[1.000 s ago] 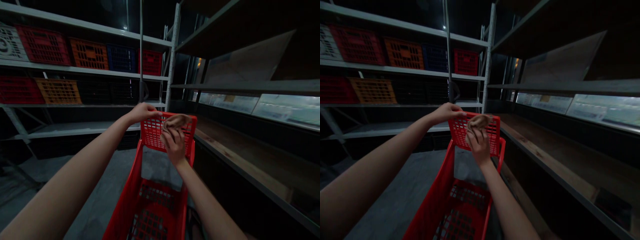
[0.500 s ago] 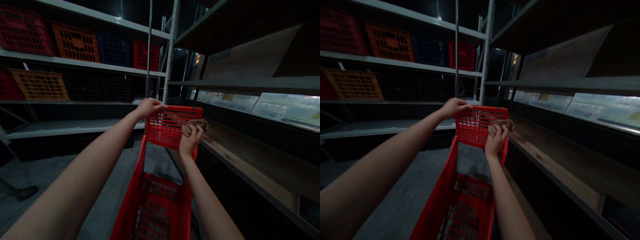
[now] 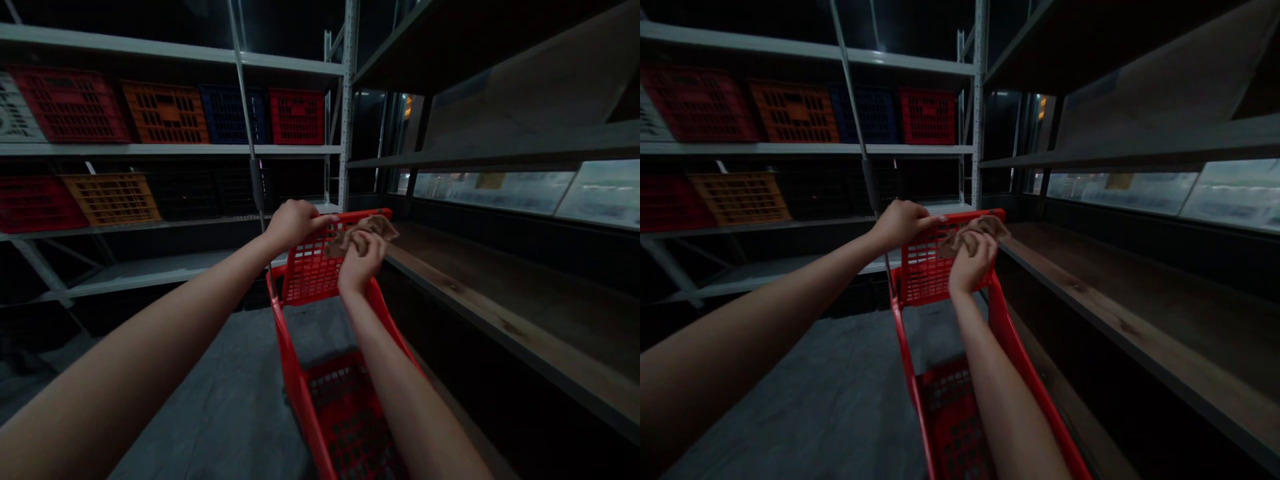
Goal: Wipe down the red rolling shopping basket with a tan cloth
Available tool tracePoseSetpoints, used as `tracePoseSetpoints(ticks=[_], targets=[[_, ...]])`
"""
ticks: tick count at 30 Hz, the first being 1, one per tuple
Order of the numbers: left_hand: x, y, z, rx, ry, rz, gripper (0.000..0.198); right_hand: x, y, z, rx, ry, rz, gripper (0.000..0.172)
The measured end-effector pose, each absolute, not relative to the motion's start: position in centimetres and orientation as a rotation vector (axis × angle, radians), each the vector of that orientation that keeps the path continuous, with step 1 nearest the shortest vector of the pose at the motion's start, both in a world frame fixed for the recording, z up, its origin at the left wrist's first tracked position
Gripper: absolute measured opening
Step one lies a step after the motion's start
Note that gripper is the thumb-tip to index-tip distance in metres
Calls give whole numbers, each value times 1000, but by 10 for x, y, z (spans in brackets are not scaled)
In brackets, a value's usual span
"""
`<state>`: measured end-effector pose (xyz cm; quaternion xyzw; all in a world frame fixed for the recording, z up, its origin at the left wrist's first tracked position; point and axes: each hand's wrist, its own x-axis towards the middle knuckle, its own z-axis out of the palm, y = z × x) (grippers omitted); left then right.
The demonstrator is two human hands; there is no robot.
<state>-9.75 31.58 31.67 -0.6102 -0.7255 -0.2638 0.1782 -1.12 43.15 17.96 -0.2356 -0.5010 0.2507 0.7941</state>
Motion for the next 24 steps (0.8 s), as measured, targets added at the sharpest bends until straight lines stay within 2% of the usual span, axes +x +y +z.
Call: tracePoseSetpoints(ticks=[3,5,11,15,20,22,24], targets=[[-98,303,312,-1723,-1967,-682,57,-15,441,195,-650,-792,642,22],[-99,294,310,-1703,-1925,-638,54,-27,416,194,-637,-811,716,24],[-102,269,303,-1698,-1880,-641,53,-57,299,156,-309,-1310,837,5],[-108,245,297,-1720,-1845,-667,55,-47,325,143,-351,-1318,783,1],[-115,212,294,-1684,-1841,-702,58,-49,392,142,-600,-1205,721,24],[-115,202,291,-1648,-1831,-713,59,-63,380,133,-531,-1406,745,33],[-112,192,288,-1608,-1830,-706,60,-79,340,116,-398,-1634,753,34]])
